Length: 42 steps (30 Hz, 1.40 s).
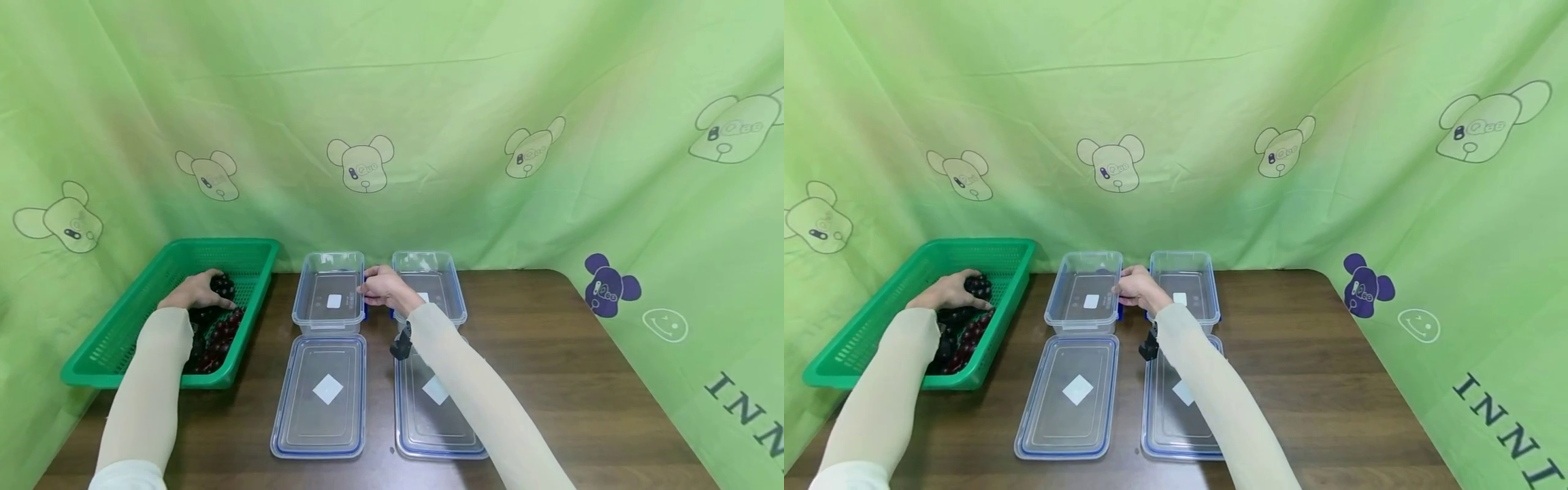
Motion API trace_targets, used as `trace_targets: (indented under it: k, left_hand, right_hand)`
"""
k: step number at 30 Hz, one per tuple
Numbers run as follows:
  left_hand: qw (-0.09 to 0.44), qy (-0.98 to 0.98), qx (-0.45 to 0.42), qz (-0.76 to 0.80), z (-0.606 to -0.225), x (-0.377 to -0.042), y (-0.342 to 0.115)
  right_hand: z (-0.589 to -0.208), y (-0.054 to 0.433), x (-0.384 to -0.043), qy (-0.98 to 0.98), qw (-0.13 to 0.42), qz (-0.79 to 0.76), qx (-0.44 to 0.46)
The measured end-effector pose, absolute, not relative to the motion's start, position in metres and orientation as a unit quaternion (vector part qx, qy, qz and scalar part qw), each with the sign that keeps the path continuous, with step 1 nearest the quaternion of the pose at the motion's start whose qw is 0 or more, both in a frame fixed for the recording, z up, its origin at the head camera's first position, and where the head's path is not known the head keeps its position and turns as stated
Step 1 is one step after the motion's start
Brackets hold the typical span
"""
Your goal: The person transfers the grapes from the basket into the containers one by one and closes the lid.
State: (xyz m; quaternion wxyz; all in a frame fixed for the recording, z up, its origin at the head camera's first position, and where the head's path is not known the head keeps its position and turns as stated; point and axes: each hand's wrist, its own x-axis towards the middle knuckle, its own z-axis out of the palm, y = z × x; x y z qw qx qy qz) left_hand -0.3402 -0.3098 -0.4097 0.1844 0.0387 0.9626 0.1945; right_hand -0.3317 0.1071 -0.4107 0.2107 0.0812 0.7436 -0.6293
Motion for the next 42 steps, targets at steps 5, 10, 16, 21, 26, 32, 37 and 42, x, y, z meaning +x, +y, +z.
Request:
trace_targets:
  k: [5, 10, 16, 21, 26, 32, 37, 42]
  left_hand:
    - [0.172, 0.967, 0.060, 0.178, -0.408, -0.342, -0.309]
    - [0.134, 0.969, 0.087, 0.186, -0.413, -0.350, -0.306]
    - [0.092, 0.971, 0.077, 0.208, -0.409, -0.348, -0.309]
    - [0.073, 0.967, 0.061, 0.237, -0.398, -0.344, -0.309]
    - [0.065, 0.962, 0.040, 0.262, -0.390, -0.341, -0.311]
    - [0.044, 0.962, 0.027, 0.268, -0.382, -0.338, -0.312]
    - [0.028, 0.957, 0.019, 0.287, -0.378, -0.335, -0.312]
    - [0.022, 0.948, 0.011, 0.318, -0.374, -0.327, -0.313]
  right_hand:
    - [-0.410, 0.106, -0.332, 0.744, 0.211, -0.629, 0.080]
    - [-0.411, 0.106, -0.332, 0.745, 0.215, -0.627, 0.080]
    - [-0.410, 0.105, -0.330, 0.744, 0.218, -0.627, 0.074]
    - [-0.410, 0.106, -0.330, 0.744, 0.214, -0.628, 0.072]
    - [-0.411, 0.107, -0.330, 0.746, 0.213, -0.628, 0.069]
    - [-0.410, 0.107, -0.330, 0.749, 0.209, -0.625, 0.063]
    - [-0.412, 0.107, -0.331, 0.747, 0.211, -0.627, 0.065]
    - [-0.413, 0.106, -0.332, 0.742, 0.212, -0.632, 0.069]
